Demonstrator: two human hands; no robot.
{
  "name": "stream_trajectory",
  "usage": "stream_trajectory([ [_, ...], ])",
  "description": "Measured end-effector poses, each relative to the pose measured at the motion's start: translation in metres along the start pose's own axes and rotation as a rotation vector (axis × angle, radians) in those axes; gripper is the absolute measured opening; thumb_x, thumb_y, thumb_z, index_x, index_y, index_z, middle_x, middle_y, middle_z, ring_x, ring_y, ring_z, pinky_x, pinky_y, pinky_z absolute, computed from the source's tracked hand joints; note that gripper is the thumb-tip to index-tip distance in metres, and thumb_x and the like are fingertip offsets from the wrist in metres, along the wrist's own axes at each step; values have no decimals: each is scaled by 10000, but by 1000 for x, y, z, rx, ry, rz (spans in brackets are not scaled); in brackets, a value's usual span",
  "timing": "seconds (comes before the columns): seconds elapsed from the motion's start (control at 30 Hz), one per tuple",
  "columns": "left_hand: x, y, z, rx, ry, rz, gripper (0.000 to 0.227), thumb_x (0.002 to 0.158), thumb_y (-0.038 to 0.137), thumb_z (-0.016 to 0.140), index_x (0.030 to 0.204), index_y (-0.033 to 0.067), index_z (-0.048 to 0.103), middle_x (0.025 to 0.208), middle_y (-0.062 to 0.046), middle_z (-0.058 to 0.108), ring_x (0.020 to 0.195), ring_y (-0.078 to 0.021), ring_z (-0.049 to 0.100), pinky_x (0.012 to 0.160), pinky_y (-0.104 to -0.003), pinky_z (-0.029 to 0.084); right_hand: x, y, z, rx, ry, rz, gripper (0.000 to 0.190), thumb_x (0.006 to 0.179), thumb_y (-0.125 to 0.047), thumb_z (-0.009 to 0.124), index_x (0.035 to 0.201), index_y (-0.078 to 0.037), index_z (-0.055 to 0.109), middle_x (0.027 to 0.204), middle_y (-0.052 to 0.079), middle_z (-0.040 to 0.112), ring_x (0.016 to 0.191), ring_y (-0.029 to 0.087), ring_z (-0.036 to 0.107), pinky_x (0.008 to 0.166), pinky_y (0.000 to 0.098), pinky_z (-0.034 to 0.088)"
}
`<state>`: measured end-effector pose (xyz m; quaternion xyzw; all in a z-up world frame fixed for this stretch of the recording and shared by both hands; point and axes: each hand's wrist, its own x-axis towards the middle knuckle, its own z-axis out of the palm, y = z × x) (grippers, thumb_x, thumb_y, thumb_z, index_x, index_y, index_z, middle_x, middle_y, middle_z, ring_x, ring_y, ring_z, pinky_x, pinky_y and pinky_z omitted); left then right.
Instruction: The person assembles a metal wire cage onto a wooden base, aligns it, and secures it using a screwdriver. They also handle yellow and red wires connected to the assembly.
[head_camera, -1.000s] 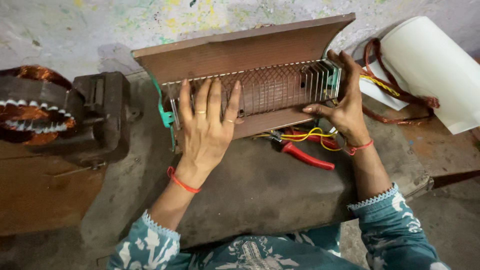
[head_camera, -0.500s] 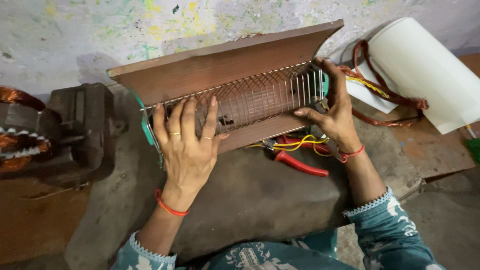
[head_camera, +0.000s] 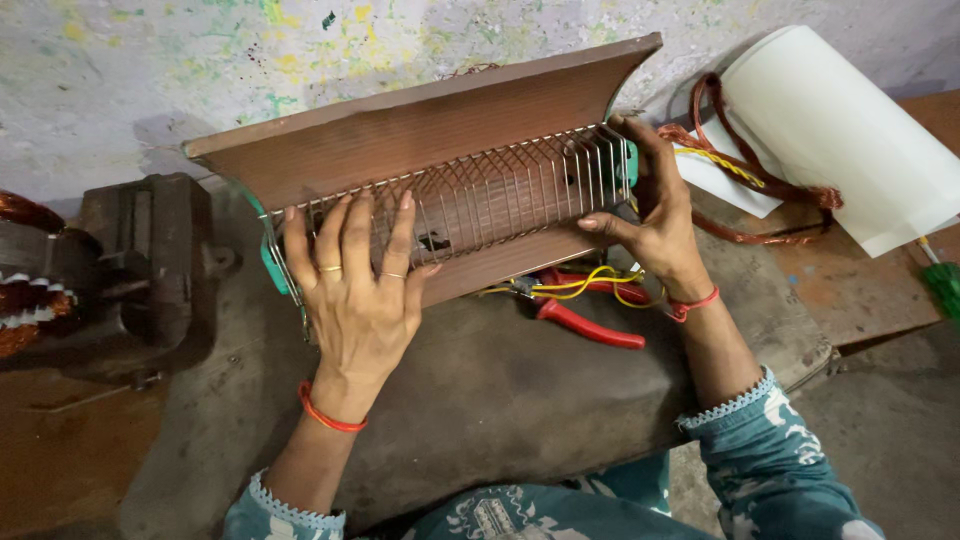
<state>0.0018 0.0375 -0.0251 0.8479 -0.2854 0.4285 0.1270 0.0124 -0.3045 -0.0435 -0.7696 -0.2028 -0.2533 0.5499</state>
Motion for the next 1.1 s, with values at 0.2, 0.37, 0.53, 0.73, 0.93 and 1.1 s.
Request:
stream_trajectory([
  [0.2,-2,1,-1,12,-33,-16,606,1033,400,716,1528,109,523,1427,-204,503,1427,-406,400,1236,-703,217,3,-6,0,126,-15,86,1042,725,35,910,1599,-11,344,1630,120,427,1531,243,427,1317,414,379],
  [0.37,-1,2,-4,-20,-39,-24,709,1004,418,765,1570,114,466,1488,-206,483,1481,-431,333,1250,-712,180,0,-6,-7,272,-22,216,996,662,216,652,1571,-19,320,1581,108,442,1468,217,446,1204,360,414],
  [0.53,1,6,-1,-42,-45,5,841,963,464,814,1594,82,410,1510,-243,448,1511,-450,272,1254,-722,149,-4,18,-25,573,33,281,920,708,240,397,1589,-25,379,1445,115,598,1305,199,587,1003,269,480],
  [0.73,18,24,23,-165,-69,80,859,944,422,808,1602,80,376,1564,-277,405,1530,-476,260,1286,-667,187,-3,43,-25,506,164,363,610,793,232,463,1348,-18,504,1243,83,668,1122,162,667,930,287,547],
  [0.93,34,33,35,-126,-97,100,795,933,370,766,1575,64,409,1517,-281,439,1471,-464,353,1243,-654,247,-7,46,-24,367,58,347,467,818,211,524,1232,0,576,1112,49,647,984,131,645,836,296,539],
  [1.1,33,35,33,-12,-106,113,697,982,410,687,1545,67,461,1426,-260,530,1382,-416,466,1220,-638,283,-7,44,-19,267,158,287,419,849,142,504,1239,7,578,1130,54,655,1022,127,634,873,264,510],
])
